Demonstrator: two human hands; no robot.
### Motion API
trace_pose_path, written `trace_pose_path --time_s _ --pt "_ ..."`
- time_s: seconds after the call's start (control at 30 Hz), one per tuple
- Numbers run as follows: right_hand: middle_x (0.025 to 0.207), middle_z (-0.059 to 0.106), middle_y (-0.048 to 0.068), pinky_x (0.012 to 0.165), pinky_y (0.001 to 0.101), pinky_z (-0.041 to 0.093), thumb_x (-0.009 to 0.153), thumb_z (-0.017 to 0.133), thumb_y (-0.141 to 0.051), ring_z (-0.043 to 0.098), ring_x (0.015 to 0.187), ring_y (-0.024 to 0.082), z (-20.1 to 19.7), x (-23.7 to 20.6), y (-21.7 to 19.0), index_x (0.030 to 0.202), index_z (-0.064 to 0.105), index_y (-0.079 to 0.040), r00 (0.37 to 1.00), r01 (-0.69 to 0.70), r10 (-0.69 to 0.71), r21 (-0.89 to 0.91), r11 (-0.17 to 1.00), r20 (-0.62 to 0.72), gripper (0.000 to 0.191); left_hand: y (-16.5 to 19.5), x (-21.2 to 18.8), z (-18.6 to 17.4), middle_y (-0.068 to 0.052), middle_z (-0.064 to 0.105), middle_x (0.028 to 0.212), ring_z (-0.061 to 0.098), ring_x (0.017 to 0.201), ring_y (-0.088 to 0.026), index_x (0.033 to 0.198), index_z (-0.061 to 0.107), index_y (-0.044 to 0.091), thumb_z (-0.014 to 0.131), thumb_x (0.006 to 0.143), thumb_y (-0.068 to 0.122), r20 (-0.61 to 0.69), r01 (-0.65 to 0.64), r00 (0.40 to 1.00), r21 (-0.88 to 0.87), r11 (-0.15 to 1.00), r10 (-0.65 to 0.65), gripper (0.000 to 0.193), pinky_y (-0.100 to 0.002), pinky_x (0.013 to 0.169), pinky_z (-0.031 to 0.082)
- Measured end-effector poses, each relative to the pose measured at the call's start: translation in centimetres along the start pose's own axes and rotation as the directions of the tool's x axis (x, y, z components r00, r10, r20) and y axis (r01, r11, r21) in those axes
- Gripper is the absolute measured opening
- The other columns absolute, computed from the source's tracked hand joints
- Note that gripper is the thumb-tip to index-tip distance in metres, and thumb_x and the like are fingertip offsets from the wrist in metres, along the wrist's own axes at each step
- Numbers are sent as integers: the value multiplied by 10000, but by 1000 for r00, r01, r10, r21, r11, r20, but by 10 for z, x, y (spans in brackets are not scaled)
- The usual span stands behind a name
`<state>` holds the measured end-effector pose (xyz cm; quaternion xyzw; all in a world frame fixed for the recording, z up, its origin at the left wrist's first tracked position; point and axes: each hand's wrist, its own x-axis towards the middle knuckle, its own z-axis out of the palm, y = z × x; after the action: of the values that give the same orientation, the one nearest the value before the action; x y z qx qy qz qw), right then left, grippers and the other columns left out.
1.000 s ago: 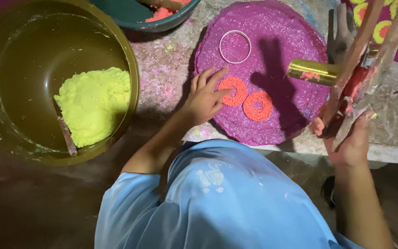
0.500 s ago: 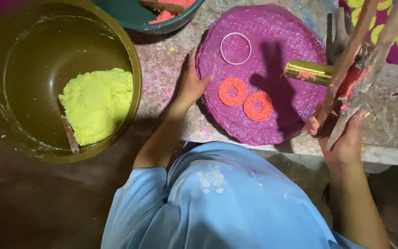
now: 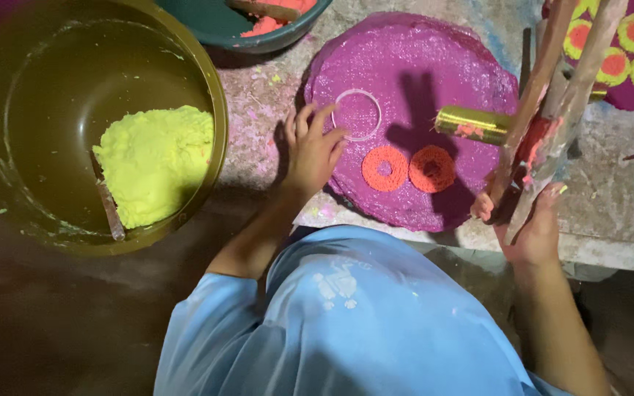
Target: The person packs pink paste from a bowl into a wooden hand-held extruder press and squeezes it to extrude ring-shaped pieces onto purple boards, arranging the finished rings. Near the end they load yellow paste into the press and begin extruding yellow rings the same way.
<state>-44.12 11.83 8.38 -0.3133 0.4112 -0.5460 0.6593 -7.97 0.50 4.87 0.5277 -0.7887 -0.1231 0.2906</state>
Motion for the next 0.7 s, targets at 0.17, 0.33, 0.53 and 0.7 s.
trace_pose_path --time_s 0.17,0.33,0.53,0.7 --pt "1060 549 74 773 436 410 1015 434 -771 501 836 231 4 -1 -2 1386 518 -57 1000 12 -9 -119 993 25 809 7 -26 -2 -46 566 1432 416 1403 -311 1051 781 193 759 880 168 32 -29 999 -68 997 32 174 -608 1196 205" --pt "1012 578 88 738 413 460 1046 336 -721 540 797 221 6 15 -11 1326 541 -21 991 -72 97 -251 965 89 781 18 -14 -16 -65 560 1457 433 1405 -270 1285 718 164 761 916 198 -1 -87 996 -54 995 87 373 -610 1181 210" --pt "798 639 123 673 374 531 1085 265 -585 616 718 225 38 78 -35 1100 610 22 864 -255 479 -686 682 155 698 13 83 -9 -95 592 1381 547 1330 -240 1426 541 75 557 1042 507 193 135 981 -790 -598 -35 578 -456 1254 373" --pt "781 655 88 659 386 556 1017 193 -621 637 694 199 91 123 -58 1023 637 -52 785 -293 613 -925 241 -89 722 -4 112 5 14 530 897 545 874 -145 1045 572 123 473 1054 691 -28 -72 997 -630 -773 -70 577 -392 971 487"
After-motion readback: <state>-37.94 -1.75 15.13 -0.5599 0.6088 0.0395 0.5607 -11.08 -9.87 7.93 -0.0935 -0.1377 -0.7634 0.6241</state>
